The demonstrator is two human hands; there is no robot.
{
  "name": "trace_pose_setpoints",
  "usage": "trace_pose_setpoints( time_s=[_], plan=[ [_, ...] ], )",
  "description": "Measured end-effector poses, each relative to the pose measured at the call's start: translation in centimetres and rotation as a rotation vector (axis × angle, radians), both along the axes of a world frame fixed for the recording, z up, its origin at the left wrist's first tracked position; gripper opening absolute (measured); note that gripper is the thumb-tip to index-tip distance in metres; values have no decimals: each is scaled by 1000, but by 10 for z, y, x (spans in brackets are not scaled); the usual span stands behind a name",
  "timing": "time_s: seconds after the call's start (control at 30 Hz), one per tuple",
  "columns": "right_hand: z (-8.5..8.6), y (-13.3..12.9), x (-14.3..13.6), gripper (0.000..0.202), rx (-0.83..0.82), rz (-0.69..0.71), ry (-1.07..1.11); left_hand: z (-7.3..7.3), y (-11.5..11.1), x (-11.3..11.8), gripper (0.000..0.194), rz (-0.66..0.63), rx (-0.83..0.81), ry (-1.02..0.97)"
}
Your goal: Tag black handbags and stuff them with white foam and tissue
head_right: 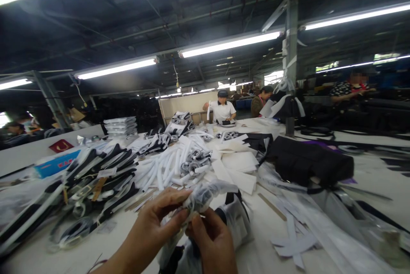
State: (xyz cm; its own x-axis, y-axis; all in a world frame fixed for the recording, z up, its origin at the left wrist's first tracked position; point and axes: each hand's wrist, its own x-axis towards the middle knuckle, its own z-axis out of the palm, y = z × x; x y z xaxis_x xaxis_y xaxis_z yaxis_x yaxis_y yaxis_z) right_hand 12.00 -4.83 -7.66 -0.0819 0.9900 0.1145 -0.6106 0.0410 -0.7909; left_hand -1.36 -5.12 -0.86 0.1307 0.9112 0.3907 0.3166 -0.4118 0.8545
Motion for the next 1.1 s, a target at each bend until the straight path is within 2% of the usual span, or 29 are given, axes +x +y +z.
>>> trace_pose_setpoints(
  time_s=[0.1, 0.2, 0.33, 0.5, 0.7, 0.93, 1.0, 1.1],
  plan=[
    [-1, 1, -2, 49, 8, -117, -130, 1, -3, 4, 27, 74, 103, 88],
    [1, 2, -5, 52, 35, -163, -138, 0, -5, 8, 28, 110, 162, 136],
    [3, 3, -8, 58, 69, -146, -83, 0, -10, 9, 26, 120, 182, 195],
    [1, 4, -10, 53, 144, -138, -91, 9, -16, 8, 25, 74, 206, 194],
    [2, 3, -15, 47, 144, -186, -42, 17, -22, 6, 23, 86, 349, 418],
    [1, 0, -17, 47, 86, -171, -40, 12, -21, 5, 12, 180, 431, 582],
    [3, -1, -17, 46, 82, -189, -47, 8, -18, 4, 15, 233, 533, 655],
    [4, 0, -16, 42, 73, -184, -70, -1, -17, 2, 19, 363, 790, 809]
  ],
)
